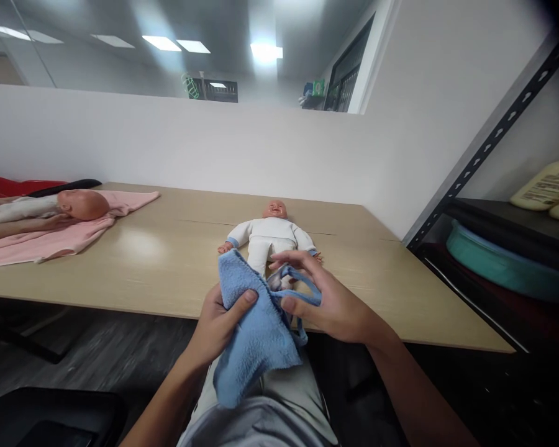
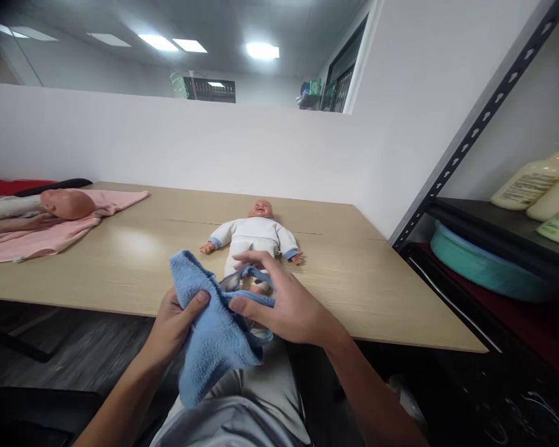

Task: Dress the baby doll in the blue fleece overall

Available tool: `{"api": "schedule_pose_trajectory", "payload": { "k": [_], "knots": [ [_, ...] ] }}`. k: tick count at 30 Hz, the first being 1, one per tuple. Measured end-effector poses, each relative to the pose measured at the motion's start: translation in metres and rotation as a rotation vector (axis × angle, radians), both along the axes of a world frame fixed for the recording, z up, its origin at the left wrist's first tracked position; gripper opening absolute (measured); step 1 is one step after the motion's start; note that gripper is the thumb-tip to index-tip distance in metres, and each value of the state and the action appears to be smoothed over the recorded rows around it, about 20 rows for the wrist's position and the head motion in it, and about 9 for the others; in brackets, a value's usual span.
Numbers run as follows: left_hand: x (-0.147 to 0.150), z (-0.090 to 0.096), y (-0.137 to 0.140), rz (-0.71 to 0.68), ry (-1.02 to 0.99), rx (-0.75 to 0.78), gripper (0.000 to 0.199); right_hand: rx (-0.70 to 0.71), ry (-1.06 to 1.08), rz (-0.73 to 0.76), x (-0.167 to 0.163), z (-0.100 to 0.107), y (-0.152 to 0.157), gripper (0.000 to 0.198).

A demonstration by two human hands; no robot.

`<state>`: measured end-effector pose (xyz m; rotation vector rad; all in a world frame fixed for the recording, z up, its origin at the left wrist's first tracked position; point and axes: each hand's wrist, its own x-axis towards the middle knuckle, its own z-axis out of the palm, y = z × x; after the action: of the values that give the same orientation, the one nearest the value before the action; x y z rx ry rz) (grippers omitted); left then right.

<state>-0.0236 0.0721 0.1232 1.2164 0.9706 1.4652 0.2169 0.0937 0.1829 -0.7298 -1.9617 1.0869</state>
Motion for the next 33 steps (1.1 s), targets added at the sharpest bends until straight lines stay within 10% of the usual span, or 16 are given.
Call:
{"api": "schedule_pose_trajectory", "payload": {
  "k": [7,11,16,21,28,33],
  "knots": [
    [-0.012,-0.003,0.010,0.007,-0.127,-0.152,0.065,0.124,-0.024,-0.033,0.009,-0.020,-0.011,0.017],
    [-0.009,0.004,0.017,0.009,0.015,-0.201,0.063,0.241,0.131,-0.002,0.003,0.005,-0.010,0.036],
    [0.006,0.011,0.016,0.084,0.252,0.123,0.050,0.248,0.045,0.075,-0.015,0.049,-0.014,0.022],
    [0.037,0.008,-0.043,0.559,0.200,0.633,0.026,0.147,-0.055,-0.001,-0.040,0.072,-0.005,0.029],
    [0.050,-0.009,-0.079,0.291,1.143,0.788,0.093,-0.164,0.020,-0.006,-0.042,0.081,0.034,0.024],
    [0.014,-0.007,-0.038,0.355,1.345,0.656,0.077,-0.359,0.139,-0.012,-0.019,0.087,0.044,0.025]
  ]
}}
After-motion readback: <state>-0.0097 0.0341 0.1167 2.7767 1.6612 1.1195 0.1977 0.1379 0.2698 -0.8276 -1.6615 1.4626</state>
